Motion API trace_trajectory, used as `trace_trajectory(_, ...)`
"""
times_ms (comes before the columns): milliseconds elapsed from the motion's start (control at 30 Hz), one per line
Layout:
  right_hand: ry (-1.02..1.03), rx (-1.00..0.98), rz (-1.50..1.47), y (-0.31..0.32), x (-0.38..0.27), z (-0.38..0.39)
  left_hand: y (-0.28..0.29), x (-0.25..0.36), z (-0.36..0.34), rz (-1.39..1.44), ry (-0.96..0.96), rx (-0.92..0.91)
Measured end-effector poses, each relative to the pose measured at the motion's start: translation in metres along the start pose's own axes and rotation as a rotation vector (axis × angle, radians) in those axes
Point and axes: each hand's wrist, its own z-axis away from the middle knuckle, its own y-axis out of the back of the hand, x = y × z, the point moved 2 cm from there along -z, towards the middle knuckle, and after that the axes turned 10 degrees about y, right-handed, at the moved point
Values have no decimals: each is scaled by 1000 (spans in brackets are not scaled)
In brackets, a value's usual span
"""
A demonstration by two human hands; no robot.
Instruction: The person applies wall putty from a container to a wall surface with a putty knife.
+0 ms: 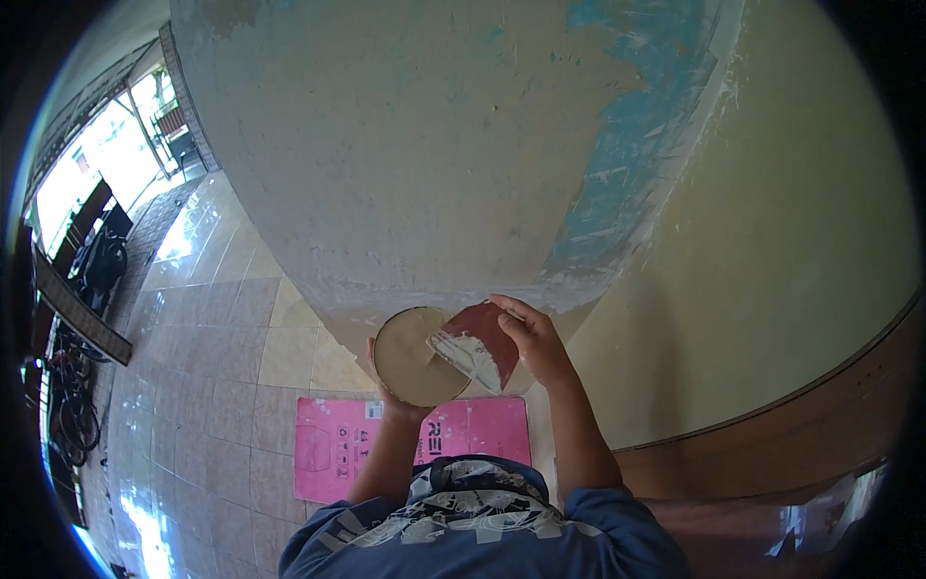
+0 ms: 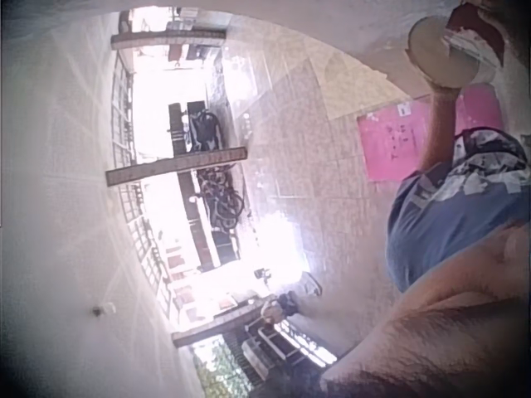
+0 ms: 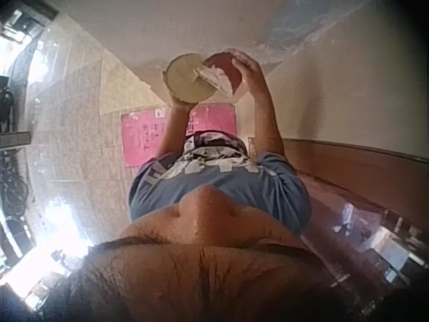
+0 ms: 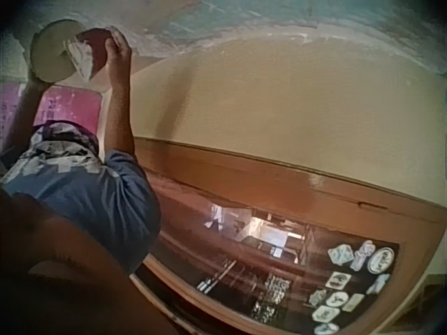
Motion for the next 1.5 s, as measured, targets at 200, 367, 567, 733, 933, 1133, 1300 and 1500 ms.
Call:
trace_trajectory(200, -45, -40, -5, -3, -3, 1, -4, 0, 3, -39, -25, 8)
trace_trajectory(367, -93, -105, 106, -2, 4, 6, -2, 1, 5, -38, -19, 24)
trace_trajectory(567, -99, -56, 106, 2, 2, 11, 2, 0, 5, -25, 14, 38)
trace_trajectory(733, -138, 0, -186, 7, -3, 15, 1, 3, 6, -54, -9, 72)
trace_trajectory(933, -216, 10, -398, 6, -3, 21, -6, 0, 11, 12, 38, 40)
trace_trajectory(1133, -232, 46, -67, 17, -12, 25, -4, -2, 7, 39, 84, 42)
trace_trajectory(1300, -21, -13, 173, 12, -64, 20, -10, -1, 6, 20, 118, 48)
trace_trajectory(1500, 482, 184, 459, 28, -175, -35, -26, 1, 6, -49, 257, -158)
